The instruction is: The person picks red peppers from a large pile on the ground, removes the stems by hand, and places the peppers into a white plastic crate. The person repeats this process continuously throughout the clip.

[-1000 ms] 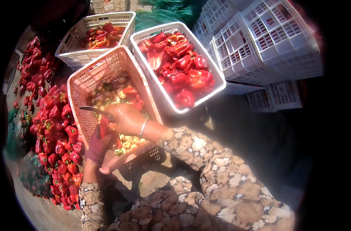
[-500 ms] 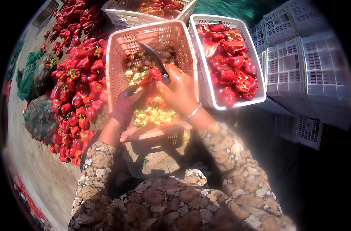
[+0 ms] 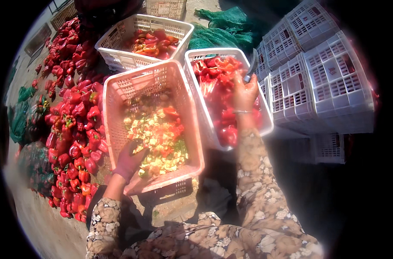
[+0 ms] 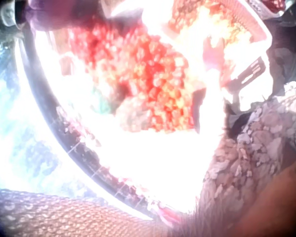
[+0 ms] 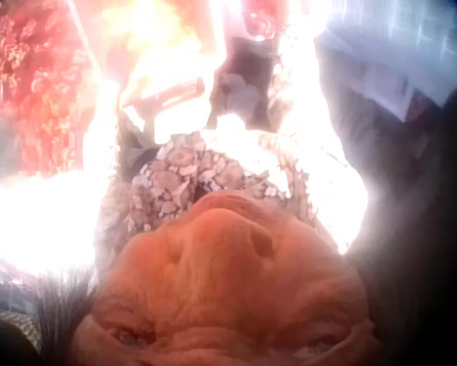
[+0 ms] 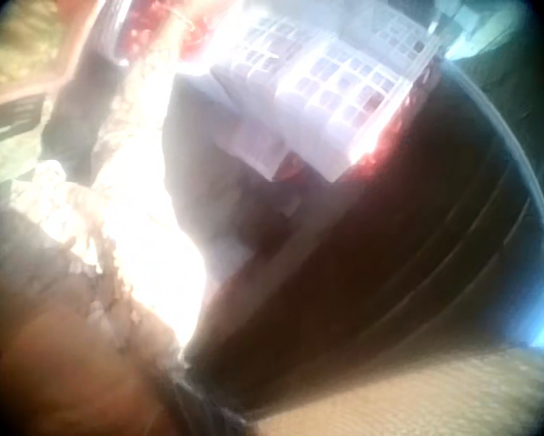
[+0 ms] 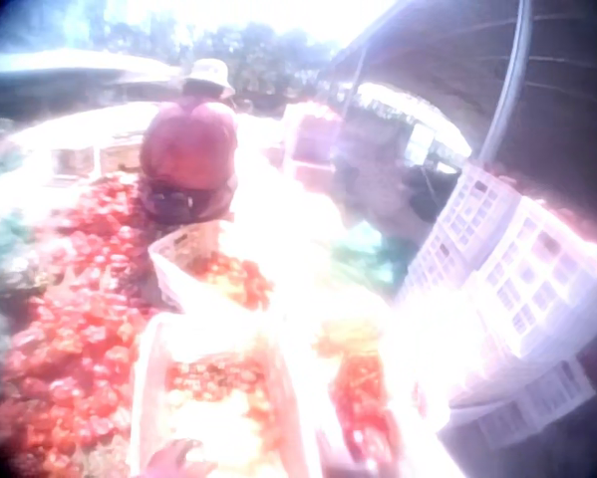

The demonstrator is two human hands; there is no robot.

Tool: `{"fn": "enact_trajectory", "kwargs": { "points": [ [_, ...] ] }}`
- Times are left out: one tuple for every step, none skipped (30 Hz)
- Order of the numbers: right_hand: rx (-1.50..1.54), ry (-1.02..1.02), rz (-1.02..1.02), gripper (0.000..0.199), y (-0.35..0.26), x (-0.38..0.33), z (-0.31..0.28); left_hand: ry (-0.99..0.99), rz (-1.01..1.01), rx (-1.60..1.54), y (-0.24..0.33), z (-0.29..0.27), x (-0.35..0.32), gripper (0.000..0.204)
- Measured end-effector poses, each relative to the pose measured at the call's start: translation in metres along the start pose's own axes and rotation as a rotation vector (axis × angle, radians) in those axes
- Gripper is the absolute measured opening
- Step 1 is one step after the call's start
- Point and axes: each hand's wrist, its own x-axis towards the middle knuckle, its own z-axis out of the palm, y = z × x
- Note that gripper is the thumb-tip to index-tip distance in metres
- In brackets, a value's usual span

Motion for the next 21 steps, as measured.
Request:
{"fn": "enact_trajectory", "kwargs": {
  "points": [
    [0.022,-0.048,0.118,0.018,-0.005,-0.007,-0.001,0.019,-0.03,-0.114,0.004,-0.009,-0.005,0.051],
    [0.07,-0.12,0.262,0.017,-0.016,-0.026,0.007,0.013,-0.074,-0.114,0.002,-0.019,-0.009,0.05],
    [0.028,-0.186,0.344,0.015,-0.037,-0.049,0.022,0.082,-0.082,-0.122,-0.01,-0.022,-0.011,0.051],
    [-0.018,-0.258,0.414,0.013,-0.056,-0.071,0.033,0.09,-0.105,-0.097,-0.004,-0.034,-0.014,0.05],
    [-0.124,-0.383,0.443,0.016,-0.067,-0.092,0.038,0.145,-0.097,-0.165,-0.006,-0.041,-0.012,0.048],
    [-0.246,-0.494,0.448,0.02,-0.074,-0.113,0.041,0.183,-0.068,-0.239,-0.013,-0.048,-0.005,0.045],
    [-0.314,-0.593,0.402,0.021,-0.08,-0.138,0.051,0.221,-0.082,-0.192,-0.012,-0.064,-0.002,0.043],
    [-0.387,-0.693,0.346,0.023,-0.086,-0.161,0.063,0.253,-0.097,-0.153,-0.014,-0.085,0.0,0.041],
    [-0.47,-0.866,0.271,0.025,-0.08,-0.179,0.067,0.26,-0.056,-0.059,-0.036,-0.104,0.008,0.04],
    [-0.435,-0.992,0.288,0.026,-0.079,-0.193,0.073,0.27,-0.136,-0.084,-0.057,-0.122,0.012,0.04],
    [-0.4,-1.114,0.305,0.028,-0.079,-0.207,0.08,0.27,-0.207,-0.111,-0.077,-0.14,0.018,0.04],
    [-0.233,-1.2,0.429,0.029,-0.088,-0.221,0.09,0.264,-0.355,-0.205,-0.117,-0.16,0.022,0.041],
    [-0.242,-1.292,0.354,0.031,-0.074,-0.233,0.09,0.26,-0.506,-0.299,-0.149,-0.179,0.02,0.042],
    [-0.219,-1.278,0.493,0.033,-0.073,-0.239,0.094,0.27,-0.589,-0.244,-0.16,-0.189,0.019,0.046],
    [-0.21,-1.281,0.539,0.033,-0.077,-0.24,0.099,0.281,-0.621,-0.146,-0.184,-0.194,0.021,0.049],
    [-0.201,-1.281,0.585,0.033,-0.083,-0.238,0.106,0.289,-0.656,-0.05,-0.208,-0.201,0.024,0.053],
    [-0.204,-1.291,0.633,0.033,-0.089,-0.239,0.113,0.311,-0.652,0.092,-0.264,-0.201,0.022,0.056],
    [-0.228,-1.276,0.675,0.033,-0.093,-0.237,0.119,0.284,-0.64,0.192,-0.282,-0.199,0.037,0.065],
    [-0.251,-1.264,0.718,0.033,-0.094,-0.236,0.124,0.26,-0.631,0.294,-0.286,-0.197,0.048,0.074],
    [-0.276,-1.285,0.709,0.033,-0.093,-0.236,0.128,0.243,-0.63,0.369,-0.29,-0.195,0.063,0.08],
    [-0.315,-1.297,0.698,0.034,-0.093,-0.236,0.13,0.218,-0.615,0.438,-0.278,-0.188,0.085,0.086]
  ]
}}
